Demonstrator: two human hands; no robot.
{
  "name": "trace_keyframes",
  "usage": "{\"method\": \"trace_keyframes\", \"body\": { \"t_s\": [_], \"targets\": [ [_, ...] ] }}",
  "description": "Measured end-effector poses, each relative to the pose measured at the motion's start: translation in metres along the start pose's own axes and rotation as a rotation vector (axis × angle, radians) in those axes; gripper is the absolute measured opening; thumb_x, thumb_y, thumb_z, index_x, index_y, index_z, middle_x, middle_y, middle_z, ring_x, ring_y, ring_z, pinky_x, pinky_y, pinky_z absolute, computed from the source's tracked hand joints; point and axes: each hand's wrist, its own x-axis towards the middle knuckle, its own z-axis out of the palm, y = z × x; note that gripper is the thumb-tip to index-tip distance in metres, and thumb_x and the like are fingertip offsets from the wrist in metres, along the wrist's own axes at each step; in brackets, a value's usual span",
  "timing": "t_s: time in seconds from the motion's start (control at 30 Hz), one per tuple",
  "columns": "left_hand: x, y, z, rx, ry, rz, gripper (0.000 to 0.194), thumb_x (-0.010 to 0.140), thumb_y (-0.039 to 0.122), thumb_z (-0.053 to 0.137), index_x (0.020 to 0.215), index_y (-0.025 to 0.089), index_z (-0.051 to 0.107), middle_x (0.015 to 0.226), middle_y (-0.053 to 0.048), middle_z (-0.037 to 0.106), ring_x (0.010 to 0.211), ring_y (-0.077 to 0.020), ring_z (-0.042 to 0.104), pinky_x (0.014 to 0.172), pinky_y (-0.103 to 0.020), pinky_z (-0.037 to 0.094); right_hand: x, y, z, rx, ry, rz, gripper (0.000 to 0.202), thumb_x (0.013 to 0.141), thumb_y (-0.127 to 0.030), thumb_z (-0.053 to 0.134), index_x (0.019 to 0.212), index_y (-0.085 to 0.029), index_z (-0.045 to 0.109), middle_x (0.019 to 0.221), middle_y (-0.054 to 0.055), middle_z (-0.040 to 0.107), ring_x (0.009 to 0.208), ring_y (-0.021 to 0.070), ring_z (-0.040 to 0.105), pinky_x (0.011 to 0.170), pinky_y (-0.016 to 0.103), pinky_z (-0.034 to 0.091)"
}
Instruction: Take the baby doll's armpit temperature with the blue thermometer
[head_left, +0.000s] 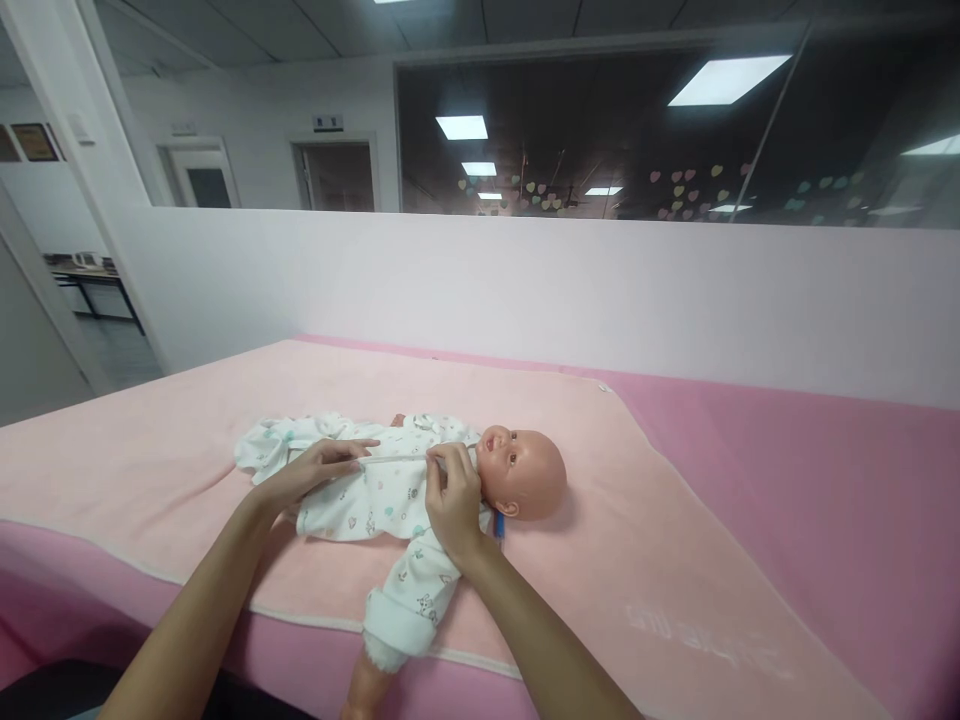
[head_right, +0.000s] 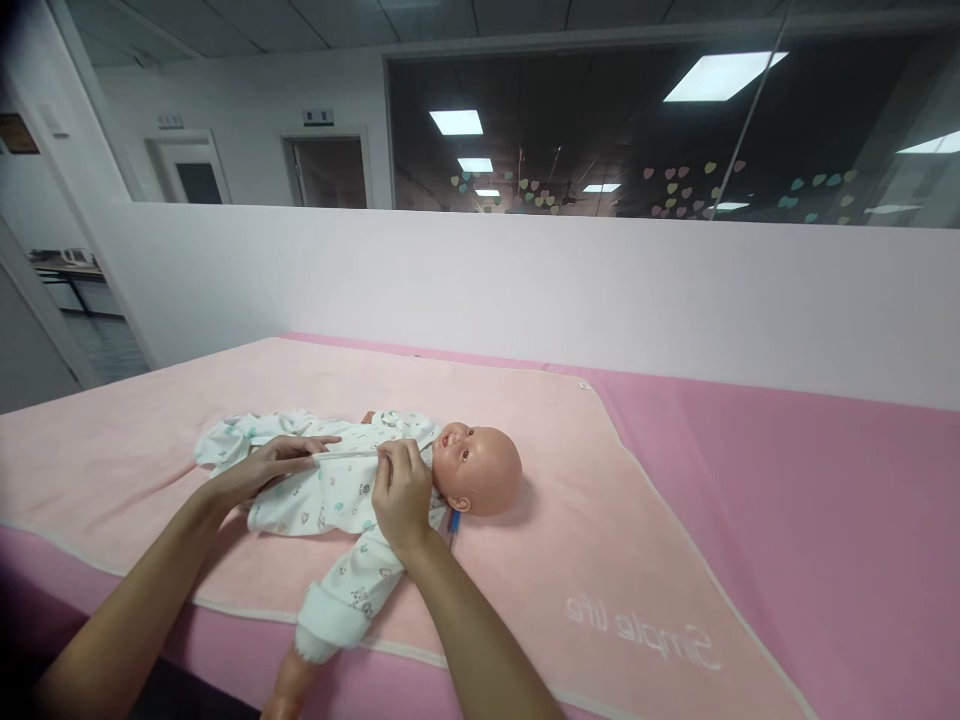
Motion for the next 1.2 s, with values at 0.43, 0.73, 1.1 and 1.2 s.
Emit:
{"method": "trace_keyframes", "body": {
  "t_s": [0.43, 0.73, 1.1, 1.2],
  "targets": [
    [0.0026, -0.0046, 0.0029, 0.096, 0.059, 0.005, 0.033, 0.073, 0.049, 0.058, 0.085, 0.019, 0.065, 0.101, -0.008, 0.063, 0.09, -0.0243, 0.056, 0.066, -0.027, 0.046, 0.0004, -0.0004, -0.0001, 0.003, 0.006, 0.003, 0.017, 0.081, -0.01, 0.04, 0.079, -0.02, 0.054, 0.078, 0.003, 0.055, 0.074, 0.0141, 0.053, 0.064, 0.025, 0.043],
    [0.0029, 0.0043, 0.0067, 0.23, 0.128, 0.008, 0.036, 0.068, 0.052, 0.06, 0.077, 0.019, 0.069, 0.104, -0.009, 0.064, 0.096, -0.0291, 0.056, 0.072, -0.032, 0.048, 0.0005, 0.0005, 0.0006, 0.006, 0.014, 0.001, 0.017, 0.08, -0.01, 0.04, 0.077, -0.019, 0.055, 0.077, 0.003, 0.055, 0.074, 0.0139, 0.053, 0.064, 0.025, 0.043],
    [0.0009, 0.0028, 0.0032, 0.337, 0.101, 0.011, 0.044, 0.061, 0.051, 0.067, 0.097, 0.026, 0.068, 0.124, -0.005, 0.054, 0.114, -0.0306, 0.047, 0.091, -0.037, 0.042, -0.0002, -0.0002, 0.0003, 0.006, 0.013, 0.01, 0.017, 0.081, -0.01, 0.04, 0.077, -0.019, 0.054, 0.077, 0.003, 0.054, 0.074, 0.0137, 0.053, 0.065, 0.024, 0.043],
    [0.001, 0.0036, 0.0034, 0.326, 0.098, -0.01, 0.041, 0.063, 0.051, 0.065, 0.096, 0.027, 0.069, 0.126, -0.004, 0.052, 0.114, -0.031, 0.047, 0.089, -0.037, 0.043, 0.0003, -0.0012, 0.0001, 0.007, 0.018, 0.013, 0.017, 0.081, -0.01, 0.041, 0.078, -0.019, 0.054, 0.077, 0.003, 0.054, 0.074, 0.0135, 0.053, 0.065, 0.024, 0.043]
  ]
}}
